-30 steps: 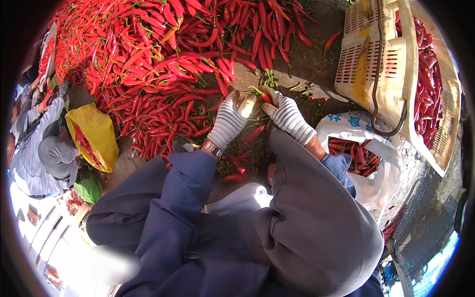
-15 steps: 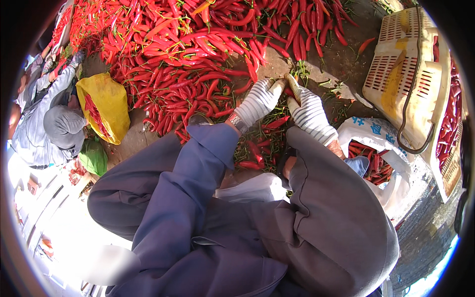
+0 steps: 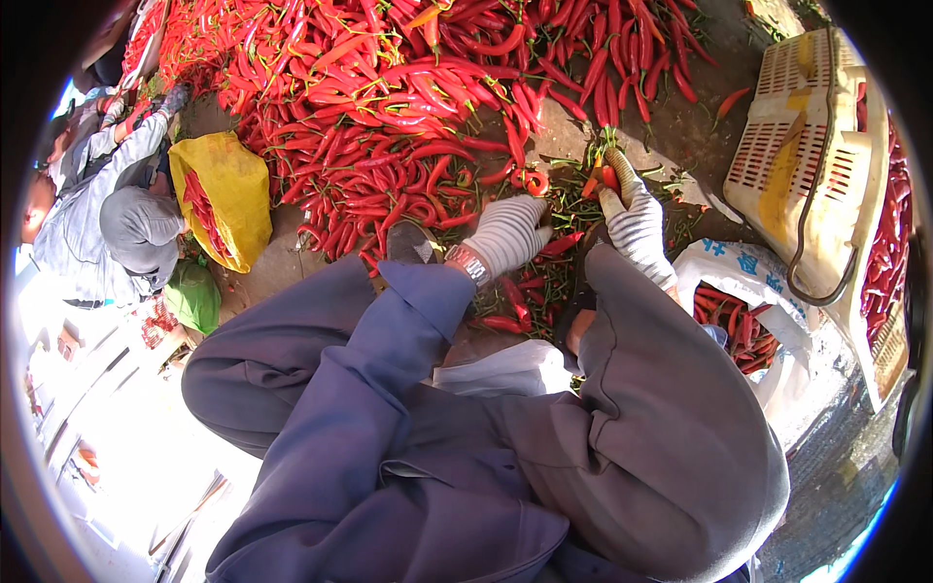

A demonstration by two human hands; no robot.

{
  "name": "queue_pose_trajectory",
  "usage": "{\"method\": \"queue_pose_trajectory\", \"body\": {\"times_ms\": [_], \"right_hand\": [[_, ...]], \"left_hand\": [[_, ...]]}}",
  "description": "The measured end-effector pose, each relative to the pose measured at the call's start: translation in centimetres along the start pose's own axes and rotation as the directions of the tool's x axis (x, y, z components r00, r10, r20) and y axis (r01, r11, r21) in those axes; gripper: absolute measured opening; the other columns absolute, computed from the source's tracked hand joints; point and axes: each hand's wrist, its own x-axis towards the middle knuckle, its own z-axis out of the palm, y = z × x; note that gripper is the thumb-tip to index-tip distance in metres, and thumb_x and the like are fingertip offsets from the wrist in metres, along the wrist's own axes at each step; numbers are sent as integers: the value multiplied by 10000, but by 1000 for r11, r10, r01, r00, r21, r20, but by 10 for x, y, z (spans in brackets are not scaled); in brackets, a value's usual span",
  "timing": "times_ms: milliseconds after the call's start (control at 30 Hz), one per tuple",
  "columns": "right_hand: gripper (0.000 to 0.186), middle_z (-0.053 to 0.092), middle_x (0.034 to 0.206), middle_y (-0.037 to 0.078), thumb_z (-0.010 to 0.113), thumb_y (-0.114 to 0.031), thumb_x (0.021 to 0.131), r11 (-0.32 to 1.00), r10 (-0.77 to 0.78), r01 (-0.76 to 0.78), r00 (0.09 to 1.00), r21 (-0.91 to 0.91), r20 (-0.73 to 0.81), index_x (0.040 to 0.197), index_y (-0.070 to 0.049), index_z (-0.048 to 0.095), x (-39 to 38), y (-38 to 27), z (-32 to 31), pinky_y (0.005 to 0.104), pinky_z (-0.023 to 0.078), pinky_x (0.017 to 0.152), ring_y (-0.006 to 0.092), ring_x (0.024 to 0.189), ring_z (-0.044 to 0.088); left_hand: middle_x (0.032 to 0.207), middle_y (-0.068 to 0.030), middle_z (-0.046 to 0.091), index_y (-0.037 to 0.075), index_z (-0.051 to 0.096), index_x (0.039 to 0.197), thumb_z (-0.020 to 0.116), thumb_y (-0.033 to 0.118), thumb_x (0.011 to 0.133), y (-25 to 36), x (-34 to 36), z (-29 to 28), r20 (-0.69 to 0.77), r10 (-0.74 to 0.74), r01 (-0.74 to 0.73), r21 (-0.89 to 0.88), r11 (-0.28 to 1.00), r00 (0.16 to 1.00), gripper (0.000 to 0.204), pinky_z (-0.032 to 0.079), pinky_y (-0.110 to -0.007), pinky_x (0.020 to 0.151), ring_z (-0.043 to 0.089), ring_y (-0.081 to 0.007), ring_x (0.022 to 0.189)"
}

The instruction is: The person sits on the ground and repeatedly picks red chilies from a large pile, removes the green stems by hand, and places the de-stemmed chilies into a nearby plastic basket. The process continues with steady hand movements as more chilies are sorted.

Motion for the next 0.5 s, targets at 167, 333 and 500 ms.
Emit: {"method": "queue_pose_trajectory", "body": {"times_ms": [167, 333, 500], "right_hand": [[538, 651, 1209, 17, 559, 51, 941, 994, 12, -13, 1000, 104, 11, 1465, -57, 502, 1, 7, 13, 192, 446, 931, 67, 1042, 579], [527, 661, 1139, 7, 557, 55, 939, 998, -13, 10, 999, 68, 44, 1450, -68, 524, 0, 7, 14, 196, 455, 908, 58, 1002, 570], [538, 692, 1096, 164, 611, 12, 859, 867, -266, 356, 922, -349, 282, 1390, -58, 551, 7, -17, 9, 372, 518, 889, 318, 985, 664]], "left_hand": [[1019, -227, 684, -23, 621, 1011, 637, 579, 848, -25, 45, -19, -471, -356, 333, -133, 933, 807, 624, 519, -468, 852, 659, -410, 970], [1020, -207, 684, 16, 634, 1007, 657, 484, 863, -34, 59, -13, -418, -255, 331, 121, 936, 872, 491, 514, -482, 840, 670, -366, 959], [997, -222, 685, 6, 636, 1064, 630, 473, 883, -42, 33, -24, -335, -152, 177, 46, 983, 930, 502, 507, -493, 822, 660, -408, 946]]}}
